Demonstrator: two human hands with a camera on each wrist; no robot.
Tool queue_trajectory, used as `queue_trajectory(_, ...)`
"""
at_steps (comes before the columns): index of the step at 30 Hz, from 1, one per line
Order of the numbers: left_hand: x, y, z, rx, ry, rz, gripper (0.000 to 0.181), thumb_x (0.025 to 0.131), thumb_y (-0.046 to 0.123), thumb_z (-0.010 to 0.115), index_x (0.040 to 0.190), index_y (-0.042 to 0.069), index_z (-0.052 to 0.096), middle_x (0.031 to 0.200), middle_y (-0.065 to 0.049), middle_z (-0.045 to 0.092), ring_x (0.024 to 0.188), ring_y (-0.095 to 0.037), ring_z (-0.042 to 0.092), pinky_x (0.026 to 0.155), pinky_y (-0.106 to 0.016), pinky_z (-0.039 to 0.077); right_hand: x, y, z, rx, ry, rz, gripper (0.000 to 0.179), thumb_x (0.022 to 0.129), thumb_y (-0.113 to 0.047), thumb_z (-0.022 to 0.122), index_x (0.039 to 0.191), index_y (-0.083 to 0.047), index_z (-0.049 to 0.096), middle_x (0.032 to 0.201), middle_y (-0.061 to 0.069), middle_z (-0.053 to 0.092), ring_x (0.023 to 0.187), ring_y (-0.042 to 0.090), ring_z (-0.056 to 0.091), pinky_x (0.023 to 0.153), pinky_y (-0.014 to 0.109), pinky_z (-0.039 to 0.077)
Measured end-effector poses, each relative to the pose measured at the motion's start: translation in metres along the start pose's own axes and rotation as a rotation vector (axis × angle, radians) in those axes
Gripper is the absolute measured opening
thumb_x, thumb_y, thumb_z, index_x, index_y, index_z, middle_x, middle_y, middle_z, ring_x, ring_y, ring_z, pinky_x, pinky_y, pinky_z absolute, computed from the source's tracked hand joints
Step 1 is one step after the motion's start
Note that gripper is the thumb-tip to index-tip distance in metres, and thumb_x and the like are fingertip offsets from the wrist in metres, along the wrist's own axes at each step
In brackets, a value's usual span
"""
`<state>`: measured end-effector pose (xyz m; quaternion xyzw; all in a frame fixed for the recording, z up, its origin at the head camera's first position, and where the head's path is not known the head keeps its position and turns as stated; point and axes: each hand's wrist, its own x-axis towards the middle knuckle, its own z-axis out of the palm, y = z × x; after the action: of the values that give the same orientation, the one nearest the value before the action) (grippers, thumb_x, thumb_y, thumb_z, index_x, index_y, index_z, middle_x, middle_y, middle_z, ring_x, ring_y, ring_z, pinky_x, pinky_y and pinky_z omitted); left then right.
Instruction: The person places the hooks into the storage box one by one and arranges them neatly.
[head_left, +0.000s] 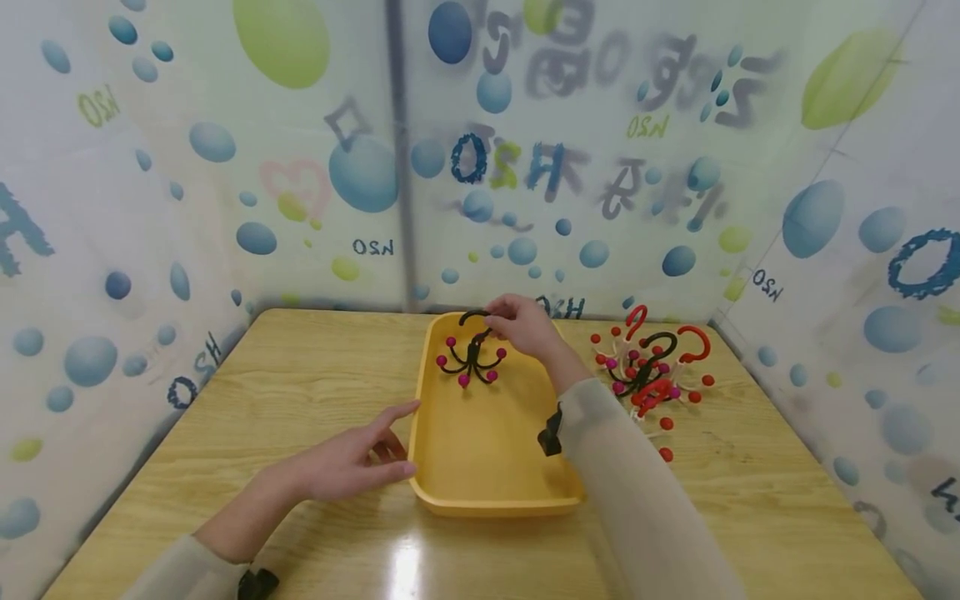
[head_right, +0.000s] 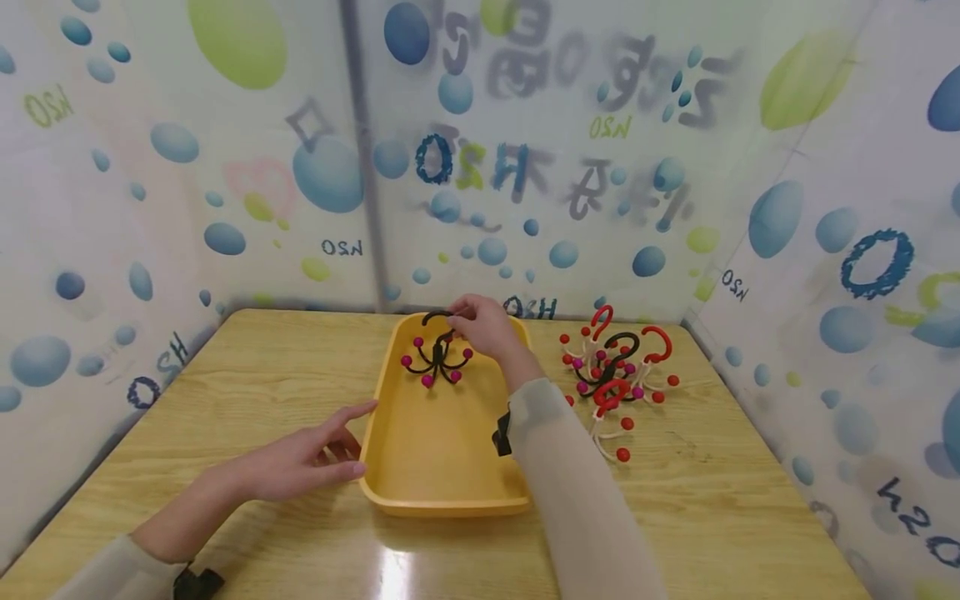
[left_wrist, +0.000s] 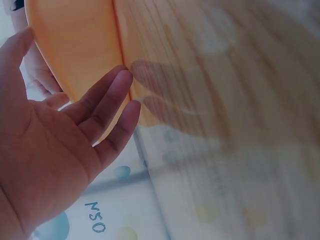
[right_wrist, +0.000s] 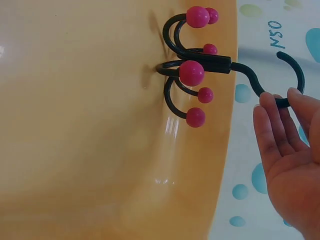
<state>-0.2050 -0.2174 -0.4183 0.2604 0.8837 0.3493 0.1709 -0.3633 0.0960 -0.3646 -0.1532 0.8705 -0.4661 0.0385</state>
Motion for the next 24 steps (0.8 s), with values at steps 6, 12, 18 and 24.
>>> queue_trajectory(6,0.0001,-0.0005,0.0008,0.017,0.006,0.016,0.086,0.109,0.051,0.066,0.175,0.021,0.02,0.116,0.004,0.072,0.113,-0.014,0.069,0.099,-0.04,0.058,0.002,0.0013,0.0036,0.053,-0.001,-0.014,0.029,0.114,-0.02,0.063,0.138,-0.005,0.067,0.133,0.021,0.072,0.121,0.045,0.071,0.107,0.05,0.059)
queue_trajectory(12,-0.0006,-0.0011,0.001,0.035,0.011,0.024,0.086,0.109,0.052,0.066,0.175,0.019,0.02,0.116,0.005,0.072,0.113,-0.013,0.07,0.1,-0.04,0.058,0.0036,0.0017,0.0057,0.061,-0.003,-0.014,0.027,0.114,-0.018,0.063,0.138,-0.007,0.068,0.136,0.021,0.072,0.119,0.039,0.073,0.105,0.047,0.061)
queue_trajectory(18,-0.0006,-0.0011,0.0006,0.032,0.008,0.017,0.086,0.109,0.052,0.066,0.175,0.02,0.02,0.116,0.005,0.072,0.113,-0.013,0.069,0.1,-0.041,0.058,0.0042,0.0011,0.0064,0.076,-0.004,-0.002,0.029,0.114,-0.017,0.063,0.14,-0.007,0.068,0.138,0.019,0.072,0.12,0.042,0.072,0.107,0.051,0.06)
queue_trajectory(24,-0.0006,0.0,0.0002,0.031,0.01,0.016,0.087,0.109,0.052,0.066,0.175,0.02,0.02,0.116,0.004,0.073,0.112,-0.014,0.07,0.1,-0.041,0.058,0.001,-0.0015,0.002,0.068,0.007,0.001,0.031,0.113,-0.017,0.065,0.142,-0.007,0.068,0.14,0.017,0.07,0.114,0.035,0.075,0.107,0.053,0.06)
